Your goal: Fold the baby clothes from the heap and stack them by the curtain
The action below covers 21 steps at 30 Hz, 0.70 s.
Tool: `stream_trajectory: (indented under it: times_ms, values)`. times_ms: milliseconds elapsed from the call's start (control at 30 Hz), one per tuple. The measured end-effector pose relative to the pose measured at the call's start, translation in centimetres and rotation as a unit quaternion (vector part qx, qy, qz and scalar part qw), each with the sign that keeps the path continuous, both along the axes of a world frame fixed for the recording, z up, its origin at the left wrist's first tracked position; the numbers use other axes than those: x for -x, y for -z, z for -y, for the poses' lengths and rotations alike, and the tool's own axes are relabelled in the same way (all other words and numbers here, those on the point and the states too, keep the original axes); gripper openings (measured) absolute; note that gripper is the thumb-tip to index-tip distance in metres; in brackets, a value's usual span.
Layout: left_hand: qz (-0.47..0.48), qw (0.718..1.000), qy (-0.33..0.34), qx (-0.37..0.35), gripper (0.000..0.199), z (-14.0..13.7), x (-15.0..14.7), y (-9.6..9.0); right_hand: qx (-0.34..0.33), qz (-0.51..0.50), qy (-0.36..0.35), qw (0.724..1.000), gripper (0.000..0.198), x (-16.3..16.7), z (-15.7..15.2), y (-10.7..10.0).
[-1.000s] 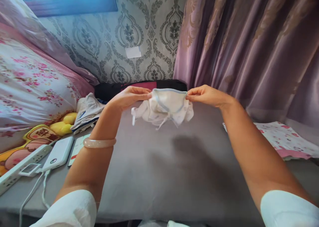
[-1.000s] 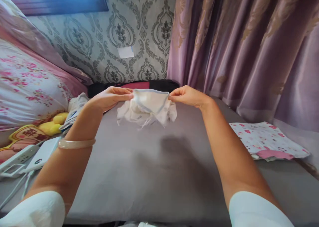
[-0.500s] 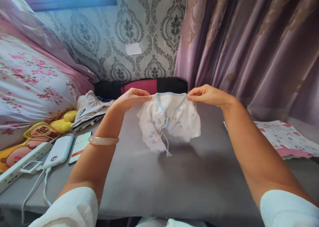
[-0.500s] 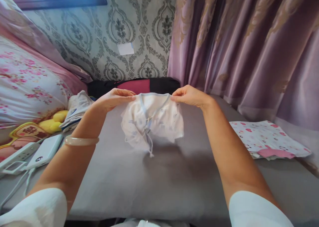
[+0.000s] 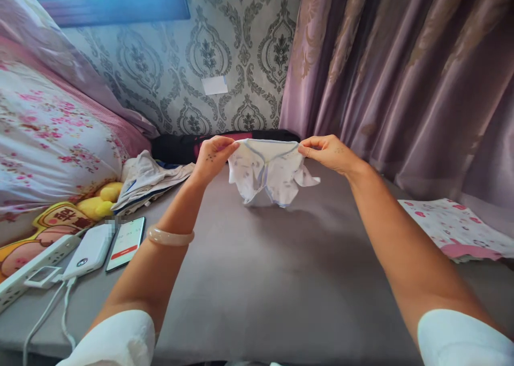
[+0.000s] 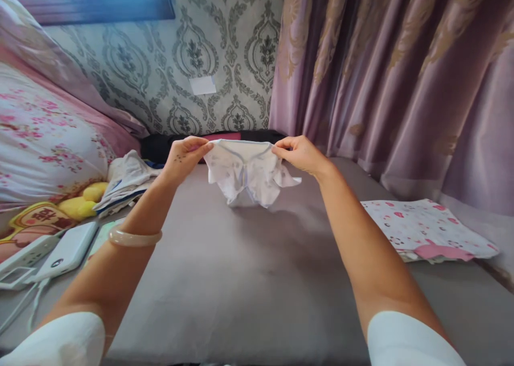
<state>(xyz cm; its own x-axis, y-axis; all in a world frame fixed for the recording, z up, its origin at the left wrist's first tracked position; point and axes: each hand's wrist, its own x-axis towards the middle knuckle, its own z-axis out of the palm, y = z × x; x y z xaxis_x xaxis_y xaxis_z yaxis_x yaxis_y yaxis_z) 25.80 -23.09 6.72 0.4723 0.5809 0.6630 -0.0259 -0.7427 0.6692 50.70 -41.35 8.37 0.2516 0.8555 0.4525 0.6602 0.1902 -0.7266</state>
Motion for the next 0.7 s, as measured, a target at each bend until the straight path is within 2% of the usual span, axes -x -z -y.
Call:
stream_trajectory:
  times_ms: [133, 367, 567, 700]
  values:
    - [-0.015, 1.0, 0.003, 0.015, 0.022, -0.4, -0.8, 1.0, -0.015, 0.023, 0.053, 0.998, 0.046, -0.5, -1.3, 1.3]
    - [0.002, 0.996, -0.09, -0.012, 0.013, -0.1, -2.2, 2.5, -0.047, 0.136, 0.212, 0.967, 0.031, 1.2, -2.4, 2.7]
    - [-0.007, 0.979, -0.157, -0.132, 0.015, 1.5, -1.6, 2.0, -0.128, 0.194, 0.219, 0.948, 0.039, 2.3, -2.0, 3.4]
    - [-0.023, 0.967, -0.17, -0.189, 0.02, 3.0, 0.4, 1.1, -0.125, 0.214, 0.192, 0.95, 0.042, 3.0, -0.2, 2.9]
